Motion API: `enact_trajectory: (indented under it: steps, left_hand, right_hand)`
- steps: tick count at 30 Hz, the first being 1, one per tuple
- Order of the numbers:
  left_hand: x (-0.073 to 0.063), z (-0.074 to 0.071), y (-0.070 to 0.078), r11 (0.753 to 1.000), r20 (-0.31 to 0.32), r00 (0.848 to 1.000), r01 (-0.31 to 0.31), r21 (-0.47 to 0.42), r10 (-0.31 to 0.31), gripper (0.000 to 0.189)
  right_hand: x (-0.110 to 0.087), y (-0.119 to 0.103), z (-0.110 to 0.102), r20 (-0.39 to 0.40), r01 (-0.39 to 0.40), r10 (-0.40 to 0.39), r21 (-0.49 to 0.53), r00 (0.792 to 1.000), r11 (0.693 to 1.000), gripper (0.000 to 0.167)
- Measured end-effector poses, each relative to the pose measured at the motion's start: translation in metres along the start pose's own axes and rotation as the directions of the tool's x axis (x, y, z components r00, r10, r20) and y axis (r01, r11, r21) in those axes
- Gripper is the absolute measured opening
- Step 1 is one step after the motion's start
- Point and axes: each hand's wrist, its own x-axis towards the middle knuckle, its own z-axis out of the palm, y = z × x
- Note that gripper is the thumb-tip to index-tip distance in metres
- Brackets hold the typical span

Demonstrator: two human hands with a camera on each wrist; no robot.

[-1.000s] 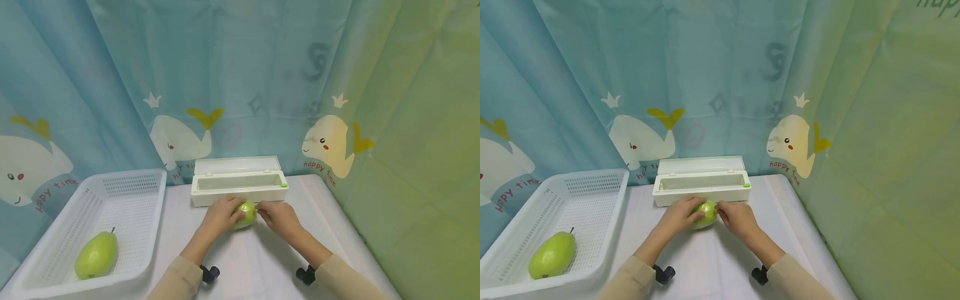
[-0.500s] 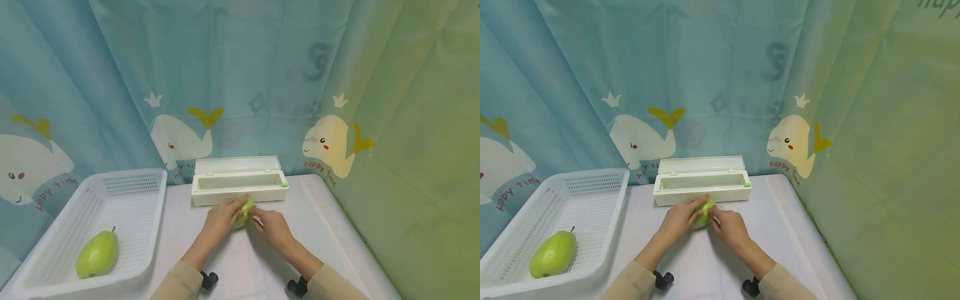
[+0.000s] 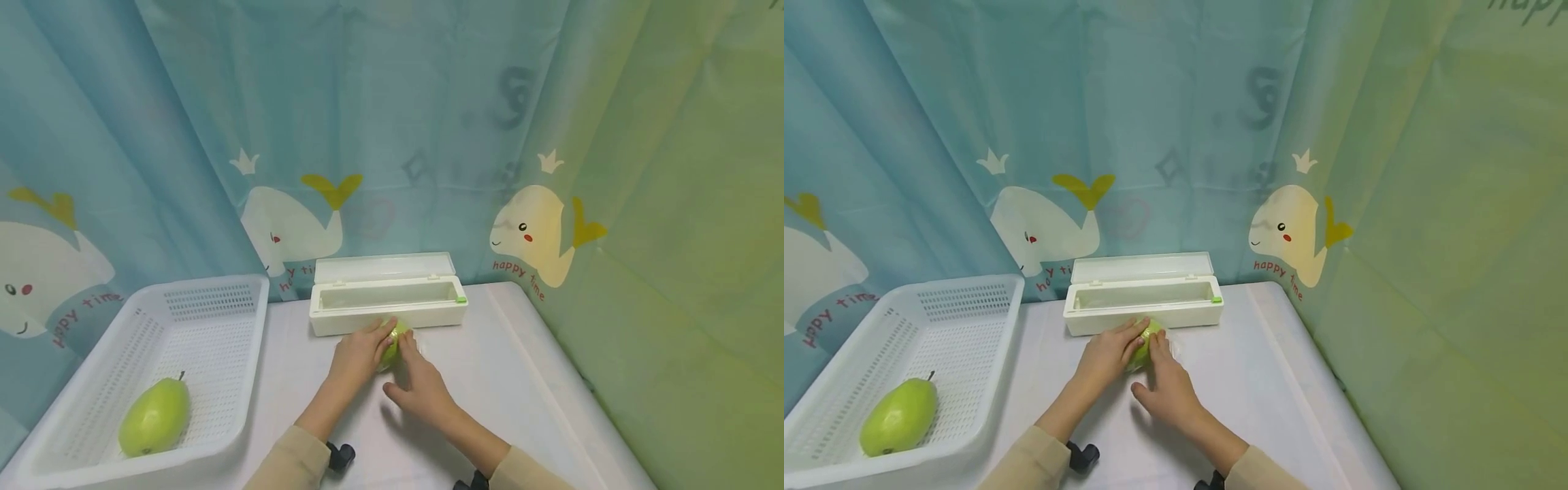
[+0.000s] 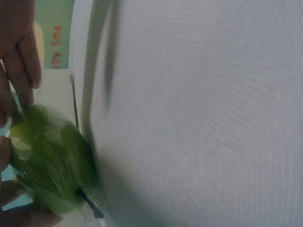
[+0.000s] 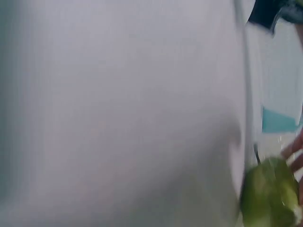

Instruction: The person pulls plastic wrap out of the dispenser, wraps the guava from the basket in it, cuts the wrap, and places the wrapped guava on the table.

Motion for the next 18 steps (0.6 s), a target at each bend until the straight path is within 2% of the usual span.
enact_trajectory:
  steps: [2,4,6,8,11,12,14,16,18]
  left_hand:
    - [0.000,0.000,-0.001,1.000,-0.003,1.000,0.001,-0.005,-0.001,0.039]
    - [0.000,0.000,-0.001,1.000,0.001,1.000,0.000,-0.006,0.000,0.040]
    - [0.000,-0.001,-0.001,1.000,0.010,1.000,0.005,-0.008,-0.005,0.040]
    - [0.000,-0.002,-0.001,1.000,0.029,0.999,0.017,-0.006,-0.017,0.042]
    - [0.001,-0.002,-0.001,1.000,0.072,0.997,0.028,0.006,-0.029,0.054]
    - [0.001,-0.001,-0.001,1.000,0.089,0.996,0.029,0.008,-0.029,0.060]
    - [0.001,0.000,0.000,0.999,0.110,0.993,0.031,0.018,-0.033,0.071]
    - [-0.001,0.002,0.000,0.999,0.111,0.993,0.038,0.024,-0.040,0.075]
    - [-0.002,0.003,0.000,0.999,0.094,0.995,0.040,0.033,-0.043,0.074]
  right_hand:
    - [-0.001,-0.002,0.004,0.043,-0.071,0.064,0.173,0.997,0.982,0.098]
    - [-0.001,-0.004,0.006,0.074,-0.131,0.113,0.331,0.991,0.934,0.105]
    - [0.000,-0.004,0.007,0.112,-0.186,0.150,0.480,0.982,0.857,0.108]
    - [0.003,-0.004,0.006,0.135,-0.208,0.158,0.608,0.978,0.767,0.107]
    - [0.004,-0.001,0.003,0.167,-0.219,0.142,0.735,0.976,0.642,0.101]
    - [0.004,0.000,0.001,0.179,-0.223,0.134,0.759,0.975,0.612,0.098]
    - [0.004,0.003,-0.005,0.191,-0.227,0.125,0.783,0.974,0.579,0.091]
    - [0.004,0.007,-0.012,0.198,-0.241,0.138,0.792,0.970,0.561,0.081]
    - [0.005,0.012,-0.019,0.173,-0.252,0.189,0.777,0.967,0.577,0.069]
